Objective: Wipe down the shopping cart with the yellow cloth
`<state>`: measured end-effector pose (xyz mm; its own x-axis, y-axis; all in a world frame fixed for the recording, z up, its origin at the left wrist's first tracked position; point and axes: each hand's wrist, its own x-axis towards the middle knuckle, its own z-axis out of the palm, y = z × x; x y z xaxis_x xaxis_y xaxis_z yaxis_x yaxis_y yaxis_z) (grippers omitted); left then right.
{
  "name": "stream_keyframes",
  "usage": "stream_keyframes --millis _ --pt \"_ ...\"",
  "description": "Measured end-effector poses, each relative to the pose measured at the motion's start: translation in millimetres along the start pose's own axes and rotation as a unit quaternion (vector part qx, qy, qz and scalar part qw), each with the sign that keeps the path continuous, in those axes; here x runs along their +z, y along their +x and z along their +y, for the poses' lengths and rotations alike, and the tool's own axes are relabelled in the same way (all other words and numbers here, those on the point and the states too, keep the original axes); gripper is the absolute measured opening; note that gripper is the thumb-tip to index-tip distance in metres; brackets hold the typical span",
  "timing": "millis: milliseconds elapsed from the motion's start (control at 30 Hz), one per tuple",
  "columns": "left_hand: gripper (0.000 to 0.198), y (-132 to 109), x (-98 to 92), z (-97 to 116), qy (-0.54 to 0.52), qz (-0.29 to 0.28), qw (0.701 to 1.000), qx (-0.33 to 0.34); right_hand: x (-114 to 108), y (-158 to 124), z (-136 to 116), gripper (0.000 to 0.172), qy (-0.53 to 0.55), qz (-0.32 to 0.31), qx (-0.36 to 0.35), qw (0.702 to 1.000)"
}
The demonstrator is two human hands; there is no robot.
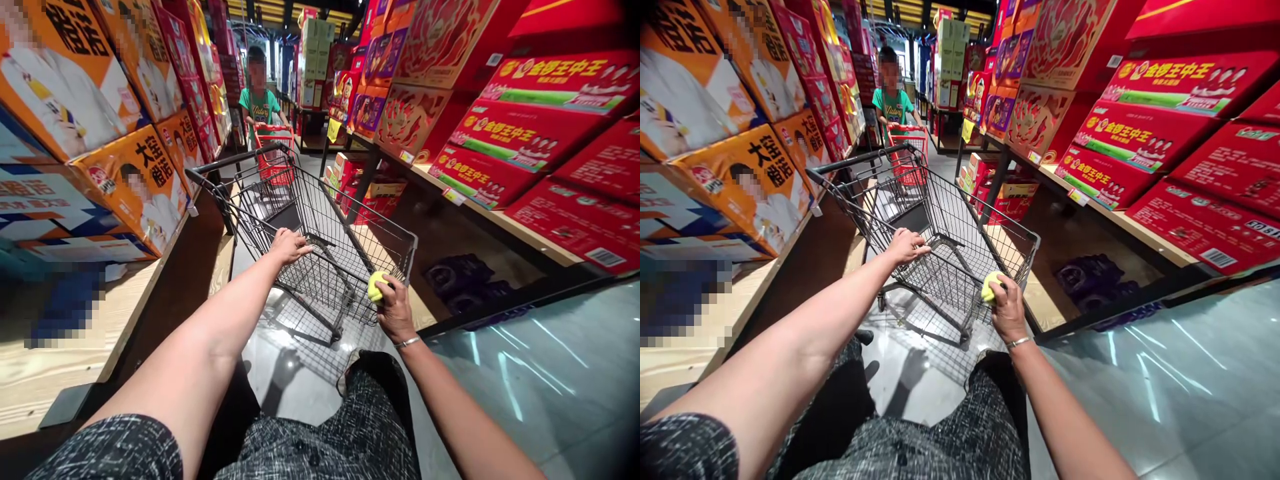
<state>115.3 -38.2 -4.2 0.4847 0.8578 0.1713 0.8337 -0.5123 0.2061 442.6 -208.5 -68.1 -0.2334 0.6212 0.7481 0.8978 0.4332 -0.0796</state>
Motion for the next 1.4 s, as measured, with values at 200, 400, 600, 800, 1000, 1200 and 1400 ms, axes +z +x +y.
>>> stream_keyframes --millis 200,400,600,800,1000,1200,1400 --pt "0.045 -4.7 -2.2 2.4 0.002 0.000 1.000 0.008 73.1 50.6 -55.2 0.044 0.017 -0.027 0.008 0.999" --pt "0.049 0.0 -6.4 -8.5 0.009 -0.017 0.999 0.026 114.1 105.4 -94.7 0.040 -0.006 -0.117 -0.023 0.993" --pt "0.047 10.2 -13.4 -35.2 0.001 -0.029 0.999 0.026 55.0 49.6 -58.5 0.036 -0.048 -0.108 -0.033 0.992" --pt "0.037 26.5 -20.0 -38.8 0.006 -0.058 0.998 -0.016 -15.4 -18.9 -23.4 0.029 -0.080 -0.049 -0.055 0.994" --pt "0.033 16.2 -6.1 24.5 -0.087 -0.080 0.988 0.095 31.3 -25.5 -27.7 0.033 -0.087 -0.049 -0.088 0.991" --pt "0.031 6.5 17.1 32.1 -0.141 -0.031 0.984 0.104 93.9 -62.5 -29.0 0.035 -0.051 -0.269 -0.084 0.958" --pt "0.028 17.3 23.4 20.0 -0.180 -0.012 0.981 0.072 128.2 -87.4 -48.3 0.029 -0.023 -0.427 -0.076 0.901"
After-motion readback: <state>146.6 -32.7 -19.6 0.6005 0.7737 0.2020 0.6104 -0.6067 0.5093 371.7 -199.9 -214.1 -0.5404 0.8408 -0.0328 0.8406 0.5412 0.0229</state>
